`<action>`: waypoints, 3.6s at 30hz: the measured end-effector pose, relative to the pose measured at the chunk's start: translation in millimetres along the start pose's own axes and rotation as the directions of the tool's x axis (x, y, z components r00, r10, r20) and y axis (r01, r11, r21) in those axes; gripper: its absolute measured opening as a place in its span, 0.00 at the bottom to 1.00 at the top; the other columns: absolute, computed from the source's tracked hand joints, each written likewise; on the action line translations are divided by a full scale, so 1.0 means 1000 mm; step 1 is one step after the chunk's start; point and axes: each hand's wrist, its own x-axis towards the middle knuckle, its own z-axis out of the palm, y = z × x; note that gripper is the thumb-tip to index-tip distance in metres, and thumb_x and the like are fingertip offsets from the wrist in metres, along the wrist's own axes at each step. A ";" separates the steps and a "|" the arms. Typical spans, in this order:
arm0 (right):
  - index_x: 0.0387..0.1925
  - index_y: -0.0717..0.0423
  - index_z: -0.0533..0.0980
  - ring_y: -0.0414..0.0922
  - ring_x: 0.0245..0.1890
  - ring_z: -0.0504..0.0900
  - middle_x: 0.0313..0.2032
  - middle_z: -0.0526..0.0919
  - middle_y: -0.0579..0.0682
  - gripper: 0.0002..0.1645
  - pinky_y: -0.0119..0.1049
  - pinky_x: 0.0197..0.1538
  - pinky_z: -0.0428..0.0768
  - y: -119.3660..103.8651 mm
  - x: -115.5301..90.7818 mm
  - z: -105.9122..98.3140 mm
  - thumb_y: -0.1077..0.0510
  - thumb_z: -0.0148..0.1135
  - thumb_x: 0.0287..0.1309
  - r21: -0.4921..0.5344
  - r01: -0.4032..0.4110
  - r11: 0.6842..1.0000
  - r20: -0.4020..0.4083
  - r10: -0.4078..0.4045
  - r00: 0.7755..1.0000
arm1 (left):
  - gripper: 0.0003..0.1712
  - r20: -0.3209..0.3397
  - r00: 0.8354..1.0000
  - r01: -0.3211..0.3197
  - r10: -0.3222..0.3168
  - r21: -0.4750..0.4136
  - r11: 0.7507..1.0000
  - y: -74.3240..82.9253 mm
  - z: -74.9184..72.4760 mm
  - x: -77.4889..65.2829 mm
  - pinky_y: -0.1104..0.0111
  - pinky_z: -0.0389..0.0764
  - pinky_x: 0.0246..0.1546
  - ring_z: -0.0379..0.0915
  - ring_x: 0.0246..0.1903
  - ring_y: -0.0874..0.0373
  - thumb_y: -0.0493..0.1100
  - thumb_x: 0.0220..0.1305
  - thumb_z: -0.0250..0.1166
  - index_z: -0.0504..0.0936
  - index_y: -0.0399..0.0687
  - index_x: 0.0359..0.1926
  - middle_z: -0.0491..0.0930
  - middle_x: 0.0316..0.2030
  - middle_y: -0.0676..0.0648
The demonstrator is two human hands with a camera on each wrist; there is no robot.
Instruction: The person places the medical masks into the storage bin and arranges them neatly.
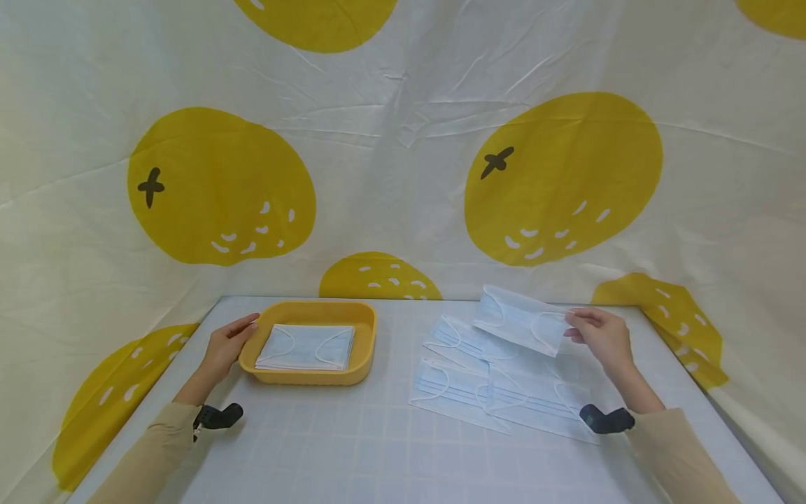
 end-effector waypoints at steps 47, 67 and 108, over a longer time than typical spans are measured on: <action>0.54 0.71 0.72 0.35 0.27 0.83 0.26 0.82 0.28 0.30 0.25 0.36 0.81 -0.055 -0.025 0.076 0.48 0.59 0.65 0.190 -0.007 0.982 0.203 -0.033 0.979 | 0.27 -0.007 1.000 -0.006 0.006 -0.006 1.000 -0.001 0.003 0.001 0.84 0.75 0.35 0.69 0.42 0.66 0.51 0.71 0.54 0.69 0.48 0.68 0.70 0.63 0.38; 0.55 0.69 0.73 0.37 0.28 0.83 0.27 0.83 0.30 0.29 0.25 0.36 0.81 -0.070 -0.027 0.107 0.50 0.61 0.63 0.276 -0.031 0.961 0.268 -0.046 0.962 | 0.26 -0.029 0.999 -0.034 0.034 -0.027 0.999 -0.005 0.006 0.005 0.87 0.73 0.36 0.69 0.48 0.62 0.50 0.71 0.56 0.71 0.45 0.65 0.71 0.63 0.39; 0.49 0.71 0.76 0.41 0.25 0.84 0.29 0.86 0.44 0.19 0.25 0.30 0.80 -0.126 -0.043 0.210 0.59 0.61 0.62 0.376 -0.038 0.926 0.423 -0.135 0.896 | 0.28 0.016 1.000 -0.005 0.005 -0.037 0.999 -0.001 0.003 0.004 0.86 0.74 0.36 0.68 0.56 0.54 0.51 0.71 0.54 0.68 0.48 0.68 0.68 0.66 0.39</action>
